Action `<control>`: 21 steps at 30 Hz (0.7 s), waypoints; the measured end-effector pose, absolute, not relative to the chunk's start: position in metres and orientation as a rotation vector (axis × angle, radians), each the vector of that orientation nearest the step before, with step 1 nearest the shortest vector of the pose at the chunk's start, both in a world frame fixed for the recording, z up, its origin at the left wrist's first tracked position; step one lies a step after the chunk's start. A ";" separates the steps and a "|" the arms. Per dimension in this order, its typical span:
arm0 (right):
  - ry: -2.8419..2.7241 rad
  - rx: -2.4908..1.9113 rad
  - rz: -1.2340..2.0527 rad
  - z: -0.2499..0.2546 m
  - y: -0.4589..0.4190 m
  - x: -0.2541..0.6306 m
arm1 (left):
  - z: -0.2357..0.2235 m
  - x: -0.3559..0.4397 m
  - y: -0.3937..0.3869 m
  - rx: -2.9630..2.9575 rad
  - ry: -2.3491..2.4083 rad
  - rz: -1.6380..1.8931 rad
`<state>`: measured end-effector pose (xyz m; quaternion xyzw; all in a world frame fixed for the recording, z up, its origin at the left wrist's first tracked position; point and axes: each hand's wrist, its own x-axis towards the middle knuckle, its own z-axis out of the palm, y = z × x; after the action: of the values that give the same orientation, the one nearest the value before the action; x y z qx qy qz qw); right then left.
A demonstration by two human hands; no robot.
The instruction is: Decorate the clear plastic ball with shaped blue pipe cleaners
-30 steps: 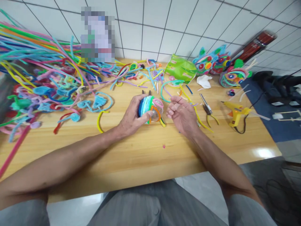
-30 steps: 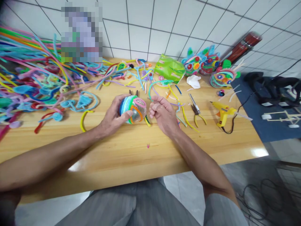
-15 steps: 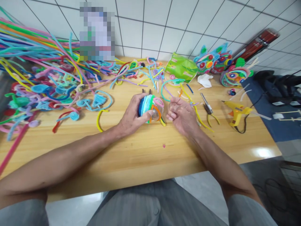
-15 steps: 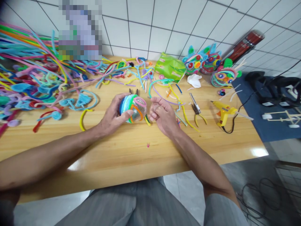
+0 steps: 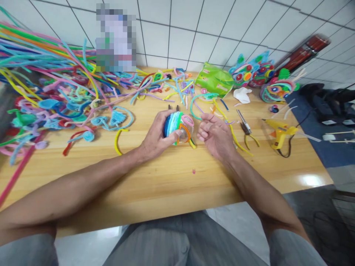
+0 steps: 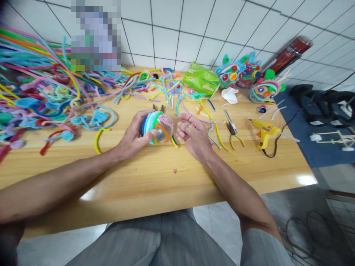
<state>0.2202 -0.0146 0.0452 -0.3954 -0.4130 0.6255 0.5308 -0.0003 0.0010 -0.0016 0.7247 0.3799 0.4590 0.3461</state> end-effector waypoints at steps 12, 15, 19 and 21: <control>-2.087 -0.913 0.208 0.031 -0.035 0.220 | -0.001 0.000 -0.001 1.891 0.934 1.190; -2.126 -0.860 0.094 0.029 -0.034 0.219 | -0.001 -0.001 -0.002 1.915 0.917 1.194; -2.195 -0.891 0.067 0.027 -0.030 0.217 | 0.000 0.000 -0.003 1.943 0.911 1.197; -2.228 -0.917 0.061 0.026 -0.029 0.217 | 0.001 0.000 -0.004 1.944 0.912 1.203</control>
<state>0.2174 -0.0293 0.0263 -0.3554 -0.8633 0.0236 0.3575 0.0000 -0.0035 0.0005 0.7447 0.3492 0.4607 0.3337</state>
